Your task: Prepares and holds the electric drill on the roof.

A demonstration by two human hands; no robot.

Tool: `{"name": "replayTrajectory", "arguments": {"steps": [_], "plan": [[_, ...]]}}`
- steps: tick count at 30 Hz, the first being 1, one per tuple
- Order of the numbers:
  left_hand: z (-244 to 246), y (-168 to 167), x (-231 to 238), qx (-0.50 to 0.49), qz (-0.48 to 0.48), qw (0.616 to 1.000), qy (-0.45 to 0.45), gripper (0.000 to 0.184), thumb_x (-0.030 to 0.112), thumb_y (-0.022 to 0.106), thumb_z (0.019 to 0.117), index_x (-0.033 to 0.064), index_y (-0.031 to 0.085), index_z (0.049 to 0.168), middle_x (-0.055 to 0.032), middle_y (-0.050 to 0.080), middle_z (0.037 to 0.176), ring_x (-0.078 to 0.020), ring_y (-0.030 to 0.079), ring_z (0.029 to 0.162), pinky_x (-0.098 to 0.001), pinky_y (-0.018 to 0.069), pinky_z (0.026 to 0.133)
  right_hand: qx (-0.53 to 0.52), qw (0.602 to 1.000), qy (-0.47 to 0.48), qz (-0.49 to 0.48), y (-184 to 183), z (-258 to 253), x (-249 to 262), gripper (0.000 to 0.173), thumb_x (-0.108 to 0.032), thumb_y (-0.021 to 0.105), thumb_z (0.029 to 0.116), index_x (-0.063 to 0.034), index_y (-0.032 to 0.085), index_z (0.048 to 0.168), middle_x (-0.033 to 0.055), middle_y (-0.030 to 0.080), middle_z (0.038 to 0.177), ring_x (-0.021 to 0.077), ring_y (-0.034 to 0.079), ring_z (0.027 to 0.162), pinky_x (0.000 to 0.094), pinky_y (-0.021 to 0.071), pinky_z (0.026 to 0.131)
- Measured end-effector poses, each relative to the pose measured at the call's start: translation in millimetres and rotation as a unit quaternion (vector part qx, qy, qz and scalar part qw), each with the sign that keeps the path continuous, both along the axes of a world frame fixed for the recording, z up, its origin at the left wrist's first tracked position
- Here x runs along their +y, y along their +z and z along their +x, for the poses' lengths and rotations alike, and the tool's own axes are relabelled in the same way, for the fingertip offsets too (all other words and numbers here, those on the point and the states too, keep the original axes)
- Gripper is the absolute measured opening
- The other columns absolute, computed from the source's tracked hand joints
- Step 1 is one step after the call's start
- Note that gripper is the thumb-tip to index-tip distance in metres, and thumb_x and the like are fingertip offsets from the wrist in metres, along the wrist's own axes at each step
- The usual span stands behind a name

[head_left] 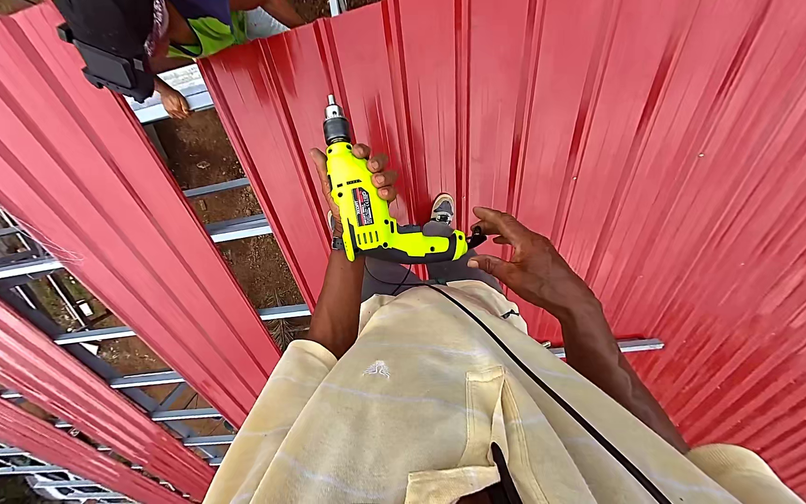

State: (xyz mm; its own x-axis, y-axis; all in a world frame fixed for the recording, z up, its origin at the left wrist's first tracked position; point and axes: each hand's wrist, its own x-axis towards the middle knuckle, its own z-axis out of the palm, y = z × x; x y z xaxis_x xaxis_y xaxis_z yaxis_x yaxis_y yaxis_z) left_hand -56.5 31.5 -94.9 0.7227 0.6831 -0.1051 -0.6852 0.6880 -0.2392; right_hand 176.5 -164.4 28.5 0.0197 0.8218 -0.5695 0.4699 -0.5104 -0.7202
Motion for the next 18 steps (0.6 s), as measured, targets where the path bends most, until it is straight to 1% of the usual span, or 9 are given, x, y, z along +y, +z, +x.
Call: {"name": "replayTrajectory", "arguments": {"steps": [4,6,10,11,13,15,16,18], "plan": [[0,3,-3,0.030,0.006,1.000,0.003,0.084,0.089,0.040,0.0805,0.0097,0.061,0.098,-0.0152,0.065,0.080,-0.0320,0.067,0.065,-0.0413,0.0551,0.050,0.007,1.000,0.006,0.005,-3,0,4,0.071,-0.040,0.077,0.0918,-0.0252,0.046,0.154,-0.0016,0.062,0.140,0.0133,0.059,0.128,0.0431,0.0507,0.108],[1,-2,-4,0.021,0.001,1.000,0.005,0.081,0.087,0.044,0.0807,0.0093,0.060,0.097,-0.0160,0.064,0.081,-0.0338,0.066,0.066,-0.0433,0.0548,0.050,0.011,1.000,0.012,0.013,-4,-1,5,0.072,-0.041,0.077,0.0912,-0.0252,0.046,0.154,-0.0016,0.063,0.137,0.0128,0.060,0.126,0.0426,0.0515,0.107],[4,2,-5,0.033,-0.013,0.999,-0.005,0.077,0.085,0.049,0.0803,0.0104,0.061,0.096,-0.0148,0.065,0.080,-0.0328,0.067,0.066,-0.0425,0.0550,0.051,-0.005,0.999,0.022,0.025,-3,-7,9,0.073,-0.048,0.077,0.0893,-0.0239,0.048,0.152,-0.0003,0.063,0.137,0.0173,0.058,0.127,0.0488,0.0494,0.107],[5,3,-6,0.039,-0.015,0.999,-0.009,0.078,0.086,0.049,0.0801,0.0112,0.061,0.096,-0.0137,0.065,0.080,-0.0317,0.067,0.066,-0.0415,0.0552,0.051,-0.014,0.999,0.026,0.032,-2,-9,10,0.074,-0.050,0.077,0.0887,-0.0229,0.049,0.152,0.0004,0.062,0.137,0.0186,0.058,0.127,0.0504,0.0481,0.107],[7,-2,-5,0.021,-0.013,1.000,-0.016,0.079,0.086,0.050,0.0786,0.0099,0.063,0.096,-0.0156,0.065,0.081,-0.0335,0.067,0.066,-0.0435,0.0551,0.050,-0.027,0.998,0.037,0.049,-1,-15,14,0.075,-0.054,0.075,0.0881,-0.0204,0.050,0.150,0.0007,0.063,0.136,0.0195,0.056,0.128,0.0520,0.0443,0.110],[8,-6,-6,0.004,-0.005,1.000,-0.021,0.079,0.085,0.051,0.0783,0.0100,0.061,0.098,-0.0155,0.065,0.082,-0.0334,0.068,0.068,-0.0441,0.0558,0.052,-0.042,0.995,0.051,0.068,2,-22,18,0.073,-0.056,0.072,0.0899,-0.0200,0.052,0.150,-0.0009,0.062,0.137,0.0174,0.055,0.130,0.0506,0.0416,0.113],[9,-6,-6,-0.002,-0.003,1.000,-0.026,0.079,0.085,0.052,0.0778,0.0097,0.062,0.098,-0.0155,0.066,0.082,-0.0336,0.068,0.068,-0.0443,0.0560,0.052,-0.048,0.994,0.060,0.077,3,-27,20,0.071,-0.056,0.071,0.0913,-0.0200,0.053,0.149,-0.0009,0.062,0.139,0.0170,0.055,0.131,0.0495,0.0407,0.114],[10,-6,-7,-0.010,0.001,0.999,-0.035,0.080,0.086,0.053,0.0768,0.0096,0.063,0.097,-0.0159,0.066,0.082,-0.0342,0.068,0.068,-0.0449,0.0560,0.052,-0.046,0.992,0.075,0.093,4,-36,24,0.064,-0.052,0.069,0.0941,-0.0201,0.055,0.148,-0.0006,0.063,0.138,0.0167,0.056,0.129,0.0477,0.0401,0.114]]}}
